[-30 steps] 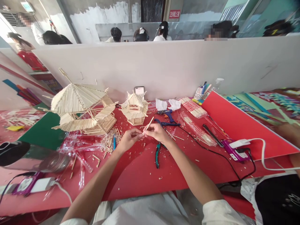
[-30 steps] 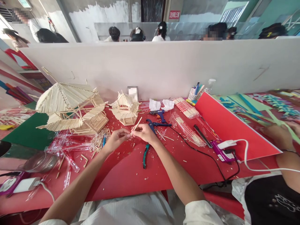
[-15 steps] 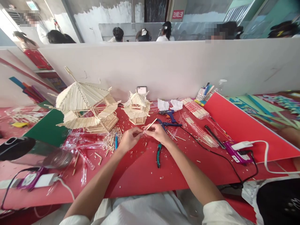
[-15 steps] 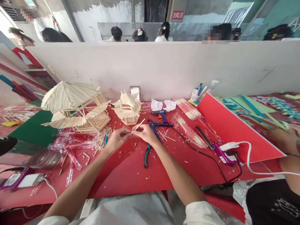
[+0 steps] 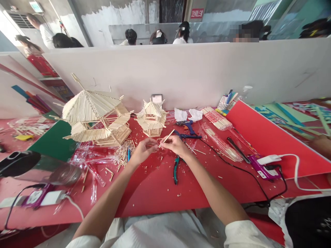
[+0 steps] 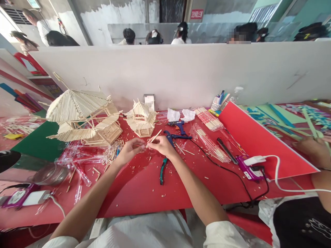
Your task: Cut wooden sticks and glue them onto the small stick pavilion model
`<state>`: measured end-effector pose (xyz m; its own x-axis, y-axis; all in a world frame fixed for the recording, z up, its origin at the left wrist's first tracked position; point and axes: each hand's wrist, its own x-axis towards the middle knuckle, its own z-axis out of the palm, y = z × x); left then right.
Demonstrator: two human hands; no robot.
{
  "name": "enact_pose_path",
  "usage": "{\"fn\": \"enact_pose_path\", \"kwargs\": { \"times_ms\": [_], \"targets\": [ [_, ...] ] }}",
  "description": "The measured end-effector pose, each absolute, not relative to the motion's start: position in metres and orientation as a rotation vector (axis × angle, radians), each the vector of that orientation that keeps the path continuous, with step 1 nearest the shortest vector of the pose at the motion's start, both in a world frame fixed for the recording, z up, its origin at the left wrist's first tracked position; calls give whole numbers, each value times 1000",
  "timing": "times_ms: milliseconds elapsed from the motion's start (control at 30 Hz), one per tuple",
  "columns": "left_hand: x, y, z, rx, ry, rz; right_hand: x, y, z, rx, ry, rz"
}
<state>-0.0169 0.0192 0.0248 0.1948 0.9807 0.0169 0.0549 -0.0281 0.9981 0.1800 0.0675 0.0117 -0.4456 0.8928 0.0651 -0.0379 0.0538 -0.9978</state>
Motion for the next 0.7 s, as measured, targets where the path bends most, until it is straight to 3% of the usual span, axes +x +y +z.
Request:
{"fn": "enact_pose_path", "kwargs": {
  "times_ms": [700],
  "targets": [
    [-14, 20, 17, 1269, 1095, 1029, 177, 62, 16, -859, -1608, 1447]
  ]
}}
